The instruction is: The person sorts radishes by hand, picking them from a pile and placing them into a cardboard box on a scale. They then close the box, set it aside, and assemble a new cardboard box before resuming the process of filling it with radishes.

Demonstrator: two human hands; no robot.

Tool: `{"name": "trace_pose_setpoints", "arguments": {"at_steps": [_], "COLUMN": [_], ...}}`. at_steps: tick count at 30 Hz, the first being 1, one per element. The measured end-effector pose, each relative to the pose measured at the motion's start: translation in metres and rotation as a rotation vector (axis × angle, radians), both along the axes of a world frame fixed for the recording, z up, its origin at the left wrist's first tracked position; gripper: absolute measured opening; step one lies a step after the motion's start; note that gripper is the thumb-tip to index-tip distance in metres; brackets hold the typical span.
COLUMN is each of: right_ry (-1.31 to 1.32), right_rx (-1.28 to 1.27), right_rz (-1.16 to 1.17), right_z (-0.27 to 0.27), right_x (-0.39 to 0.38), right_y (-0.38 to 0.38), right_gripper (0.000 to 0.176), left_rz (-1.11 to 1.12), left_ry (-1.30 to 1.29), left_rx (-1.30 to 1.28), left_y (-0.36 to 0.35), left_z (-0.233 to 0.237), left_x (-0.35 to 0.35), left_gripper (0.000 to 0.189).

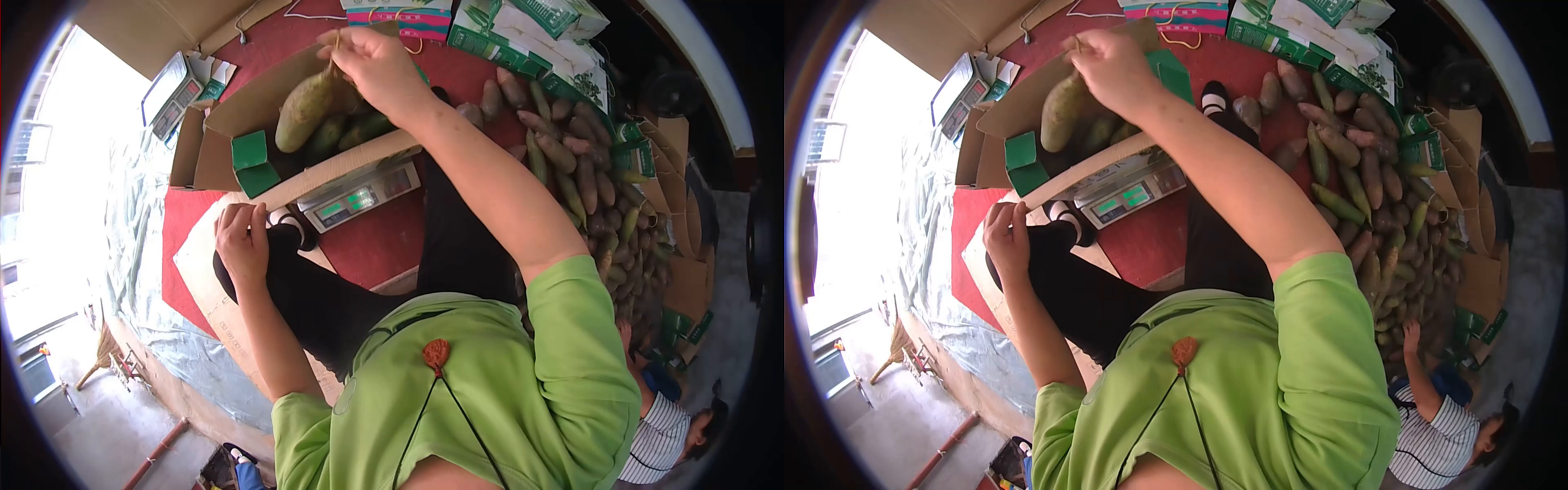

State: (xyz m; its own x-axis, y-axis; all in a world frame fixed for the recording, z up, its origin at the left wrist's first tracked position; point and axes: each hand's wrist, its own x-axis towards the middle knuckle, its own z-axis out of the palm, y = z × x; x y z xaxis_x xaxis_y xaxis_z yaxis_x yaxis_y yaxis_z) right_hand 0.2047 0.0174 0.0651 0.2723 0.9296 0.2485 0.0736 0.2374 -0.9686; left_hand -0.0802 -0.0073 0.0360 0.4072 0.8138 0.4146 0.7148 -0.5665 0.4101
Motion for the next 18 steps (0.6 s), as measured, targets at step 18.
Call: {"name": "trace_pose_setpoints", "arguments": {"at_steps": [18], "right_ry": [-0.11], "right_rx": [-0.78], "right_rz": [-0.461], "right_z": [-0.268], "right_x": [0.149], "right_y": [-0.31], "right_gripper": [0.021], "left_rz": [0.058], "left_ry": [-0.099], "left_rx": [0.068], "left_y": [0.001], "left_z": [-0.003], "left_x": [0.007], "left_gripper": [0.009]}}
